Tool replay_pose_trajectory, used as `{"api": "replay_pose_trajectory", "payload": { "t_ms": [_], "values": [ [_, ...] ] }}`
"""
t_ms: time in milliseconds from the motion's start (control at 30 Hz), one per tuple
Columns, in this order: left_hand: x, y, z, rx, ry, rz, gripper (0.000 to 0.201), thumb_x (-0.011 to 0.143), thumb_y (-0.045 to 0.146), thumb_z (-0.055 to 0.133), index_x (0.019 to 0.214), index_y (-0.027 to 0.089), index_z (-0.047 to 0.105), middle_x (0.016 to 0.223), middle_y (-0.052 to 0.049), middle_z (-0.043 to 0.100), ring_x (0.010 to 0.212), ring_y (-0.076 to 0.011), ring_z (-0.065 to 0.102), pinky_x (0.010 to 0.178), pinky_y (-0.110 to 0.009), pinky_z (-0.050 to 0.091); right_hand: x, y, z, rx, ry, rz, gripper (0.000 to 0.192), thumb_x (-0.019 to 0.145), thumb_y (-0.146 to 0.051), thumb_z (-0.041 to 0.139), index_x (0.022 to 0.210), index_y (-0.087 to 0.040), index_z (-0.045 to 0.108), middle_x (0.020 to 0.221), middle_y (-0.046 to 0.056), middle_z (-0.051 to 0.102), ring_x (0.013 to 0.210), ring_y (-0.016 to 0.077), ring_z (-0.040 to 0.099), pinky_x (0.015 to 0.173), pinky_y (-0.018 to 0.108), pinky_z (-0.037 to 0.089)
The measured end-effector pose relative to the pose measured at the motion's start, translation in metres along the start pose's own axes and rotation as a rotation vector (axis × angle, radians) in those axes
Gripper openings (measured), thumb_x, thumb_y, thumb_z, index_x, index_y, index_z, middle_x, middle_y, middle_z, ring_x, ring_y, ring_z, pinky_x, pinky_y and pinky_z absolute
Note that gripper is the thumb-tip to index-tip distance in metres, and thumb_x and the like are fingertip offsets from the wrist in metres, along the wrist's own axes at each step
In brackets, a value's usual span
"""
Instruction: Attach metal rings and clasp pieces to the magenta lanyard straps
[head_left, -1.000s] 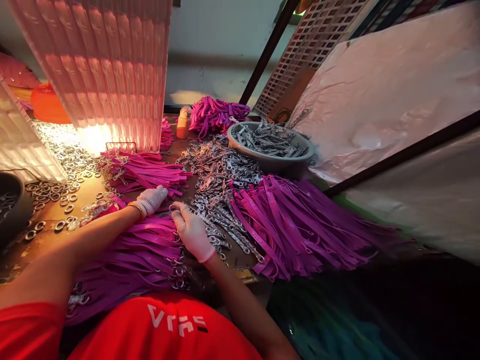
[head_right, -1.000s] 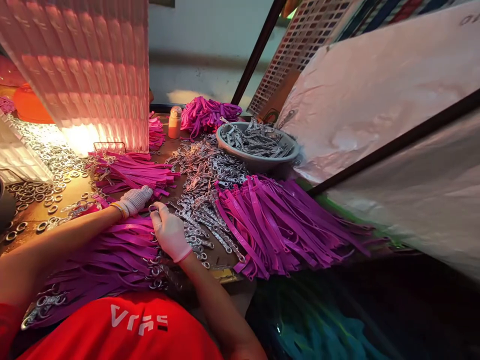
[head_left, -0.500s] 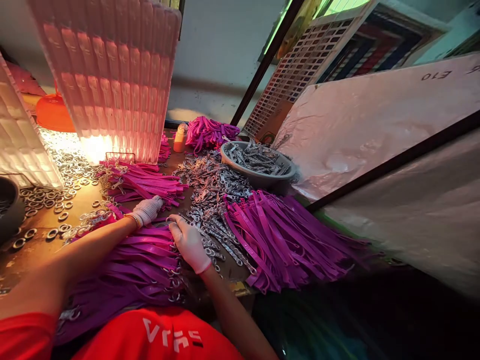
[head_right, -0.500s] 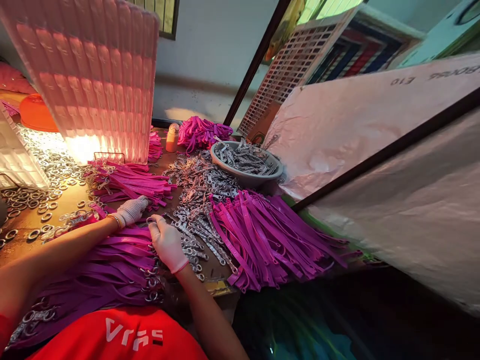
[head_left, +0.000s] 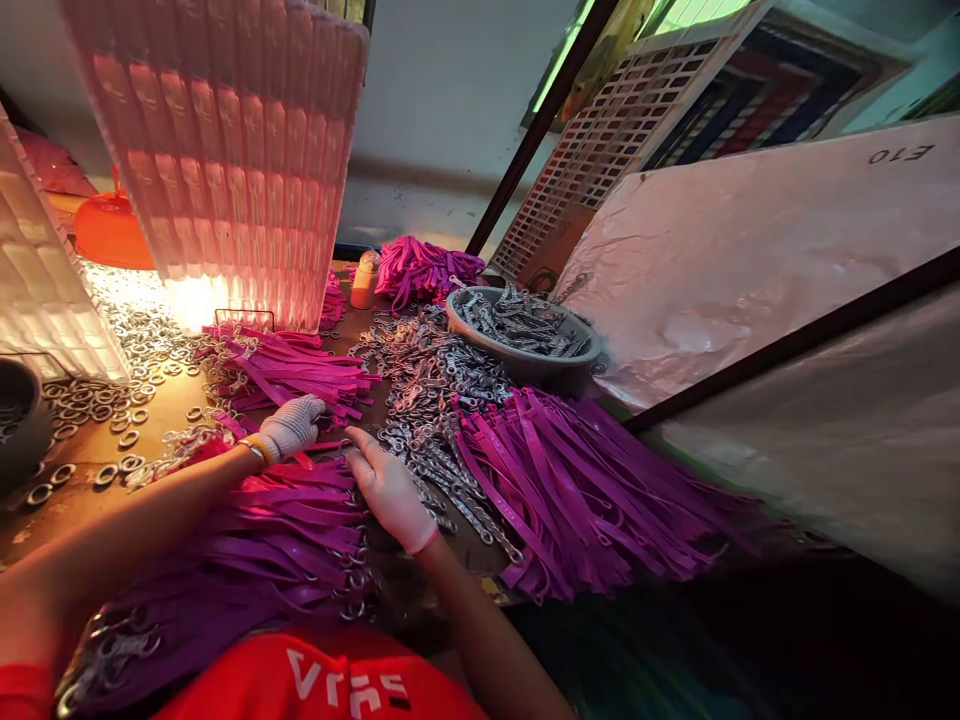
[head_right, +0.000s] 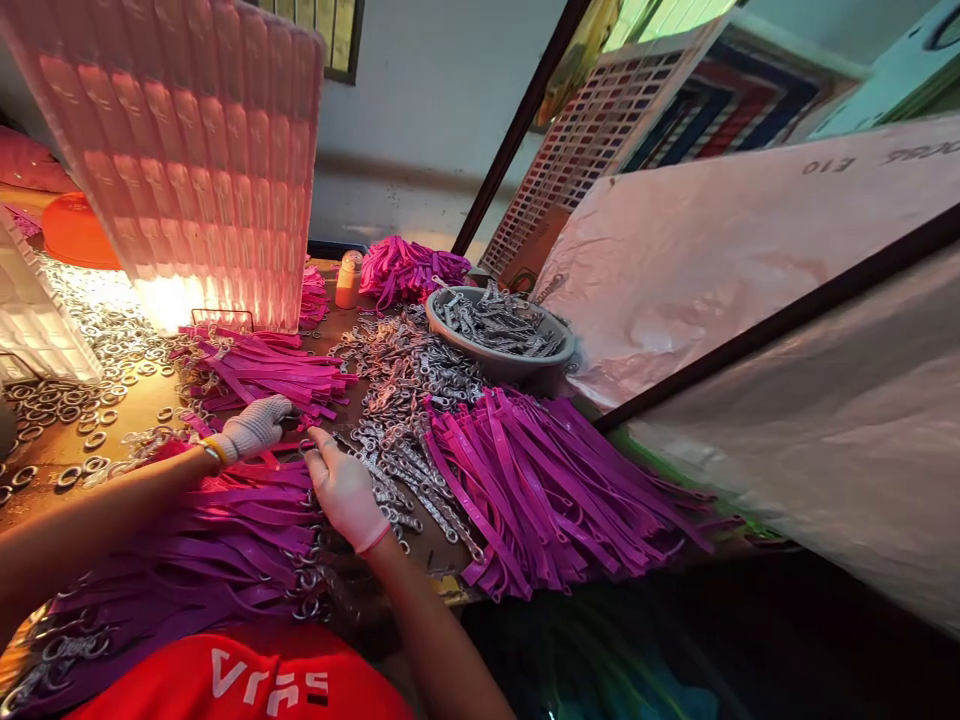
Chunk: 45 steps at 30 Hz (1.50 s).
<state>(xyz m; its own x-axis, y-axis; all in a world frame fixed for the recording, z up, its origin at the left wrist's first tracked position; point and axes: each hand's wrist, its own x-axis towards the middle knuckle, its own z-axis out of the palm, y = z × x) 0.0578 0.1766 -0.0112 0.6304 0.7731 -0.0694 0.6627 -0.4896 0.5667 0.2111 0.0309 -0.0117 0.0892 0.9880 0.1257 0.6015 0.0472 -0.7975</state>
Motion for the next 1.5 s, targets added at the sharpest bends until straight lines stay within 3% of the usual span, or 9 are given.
{"api": "replay_pose_trajectory", "payload": {
  "t_ms": [133,267,567,667,800,900,1000,1200,1500],
  "values": [
    [-0.046,0.009,-0.014,-0.359,-0.048,-0.089,0.032,0.092,0.038,0.047,0.097,0.015,0.068,0.057,-0.001,0.058,0.045,-0.0126,0.052,0.045,-0.022,0.043,0.005,-0.012,-0.003,-0.015,-0.028,-0.119,0.037,0.101,-0.028,0.047,0.134,-0.024,0.061,0.132,0.005,0.069,0.123,0.0179,0.063,0.108,0.031,0.045],
    [-0.083,0.011,-0.006,-0.988,-0.113,-0.344,0.034,0.076,0.047,0.07,0.087,0.015,0.065,0.052,0.002,0.054,0.036,-0.0078,0.042,0.035,-0.018,0.029,0.008,-0.026,0.004,-0.135,-0.085,-0.18,0.03,0.099,-0.023,0.051,0.125,-0.023,0.066,0.121,0.005,0.074,0.111,0.0173,0.069,0.1,0.027,0.048],
    [-0.092,0.011,0.015,-1.319,-0.103,-0.438,0.031,0.069,0.041,0.074,0.074,0.019,0.052,0.055,0.007,0.047,0.037,-0.0059,0.035,0.034,-0.018,0.024,0.005,-0.042,0.005,-0.468,-0.195,-0.181,0.032,0.101,-0.023,0.048,0.128,-0.021,0.066,0.118,0.008,0.075,0.108,0.0195,0.069,0.094,0.026,0.047],
    [-0.093,0.008,0.015,-1.194,-0.03,-0.348,0.027,0.076,0.042,0.066,0.072,0.02,0.051,0.055,0.006,0.045,0.04,-0.0073,0.034,0.037,-0.02,0.026,0.005,-0.041,0.008,-0.534,-0.2,-0.168,0.033,0.101,-0.024,0.049,0.129,-0.021,0.065,0.113,0.009,0.076,0.103,0.0203,0.07,0.09,0.026,0.048],
    [-0.095,0.003,0.011,-0.587,0.213,-0.066,0.015,0.081,0.032,0.061,0.076,0.018,0.063,0.072,-0.003,0.063,0.064,-0.0147,0.054,0.059,-0.025,0.043,0.006,-0.041,0.017,-0.661,-0.182,-0.164,0.034,0.102,-0.025,0.043,0.127,-0.02,0.065,0.106,0.012,0.074,0.093,0.0221,0.07,0.08,0.028,0.047],
    [-0.094,-0.001,0.01,-0.369,0.163,0.024,0.013,0.084,0.025,0.056,0.082,0.018,0.067,0.081,-0.005,0.07,0.074,-0.0181,0.06,0.071,-0.028,0.044,0.009,-0.042,0.022,-0.708,-0.18,-0.158,0.035,0.103,-0.025,0.039,0.126,-0.016,0.064,0.103,0.014,0.073,0.09,0.023,0.069,0.077,0.028,0.046],
    [-0.091,-0.007,0.012,-0.467,0.087,0.027,0.016,0.085,0.026,0.054,0.075,0.017,0.062,0.074,-0.004,0.066,0.067,-0.0157,0.055,0.065,-0.026,0.042,0.013,-0.044,0.021,-0.655,-0.159,-0.153,0.035,0.104,-0.026,0.038,0.127,-0.017,0.063,0.108,0.013,0.074,0.097,0.0225,0.069,0.083,0.028,0.046],
    [-0.093,-0.014,0.02,-0.726,0.162,-0.051,0.019,0.084,0.03,0.054,0.078,0.015,0.063,0.069,0.0,0.059,0.062,-0.0124,0.047,0.059,-0.023,0.039,0.022,-0.047,0.014,-0.593,-0.304,-0.121,0.052,0.097,-0.037,0.057,0.143,-0.017,0.048,0.112,0.011,0.075,0.097,0.0263,0.072,0.08,0.031,0.049],
    [-0.092,-0.014,0.018,-0.627,0.09,0.018,0.021,0.08,0.029,0.056,0.07,0.014,0.066,0.065,-0.002,0.061,0.064,-0.0137,0.05,0.059,-0.023,0.041,0.021,-0.046,0.024,-0.937,-0.492,-0.239,0.027,0.1,-0.03,0.042,0.112,-0.01,0.057,0.085,0.018,0.073,0.081,0.0316,0.073,0.065,0.033,0.049]
  ]
}}
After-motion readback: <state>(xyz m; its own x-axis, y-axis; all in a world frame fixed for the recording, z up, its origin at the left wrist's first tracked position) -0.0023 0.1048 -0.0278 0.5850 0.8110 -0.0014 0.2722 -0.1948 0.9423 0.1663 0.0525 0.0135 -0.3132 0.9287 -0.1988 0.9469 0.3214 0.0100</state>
